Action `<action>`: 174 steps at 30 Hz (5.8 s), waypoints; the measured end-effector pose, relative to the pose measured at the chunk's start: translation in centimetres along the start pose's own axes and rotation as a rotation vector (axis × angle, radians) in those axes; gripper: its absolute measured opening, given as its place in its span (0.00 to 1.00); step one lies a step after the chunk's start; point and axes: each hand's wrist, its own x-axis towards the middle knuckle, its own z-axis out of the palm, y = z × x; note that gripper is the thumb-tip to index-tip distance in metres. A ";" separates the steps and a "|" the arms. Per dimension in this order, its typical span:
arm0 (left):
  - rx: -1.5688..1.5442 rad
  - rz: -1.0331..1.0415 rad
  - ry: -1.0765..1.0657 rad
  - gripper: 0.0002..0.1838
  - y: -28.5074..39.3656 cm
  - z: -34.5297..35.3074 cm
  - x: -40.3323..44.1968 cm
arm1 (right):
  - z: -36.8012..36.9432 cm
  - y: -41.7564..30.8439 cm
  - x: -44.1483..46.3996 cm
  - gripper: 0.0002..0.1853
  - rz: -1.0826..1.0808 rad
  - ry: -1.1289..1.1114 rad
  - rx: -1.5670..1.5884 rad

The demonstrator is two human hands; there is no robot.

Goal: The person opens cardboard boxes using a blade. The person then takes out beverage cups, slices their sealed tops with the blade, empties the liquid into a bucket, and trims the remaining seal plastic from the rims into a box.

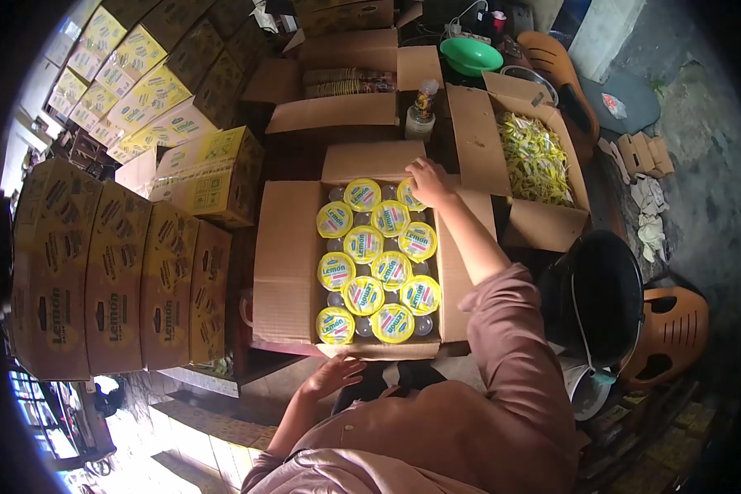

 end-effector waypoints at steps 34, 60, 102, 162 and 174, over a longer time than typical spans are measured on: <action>1.411 0.774 -0.263 0.42 8.0 14.2 -0.4 | -21.6 -20.0 -22.6 0.33 0.054 0.140 0.046; 1.260 0.290 -0.727 0.33 -24.9 44.8 21.0 | -30.3 -5.5 -70.3 0.20 1.140 0.596 0.169; 0.564 1.045 0.797 0.30 -18.6 63.9 51.2 | -39.6 57.6 -42.2 0.25 -0.070 -0.325 0.195; 0.061 1.382 1.641 0.39 -1.8 63.3 54.2 | -20.0 52.6 12.6 0.07 -0.578 -0.371 0.286; 0.535 1.410 1.682 0.42 10.0 59.6 50.9 | -32.4 40.6 6.2 0.10 -0.916 -0.367 0.961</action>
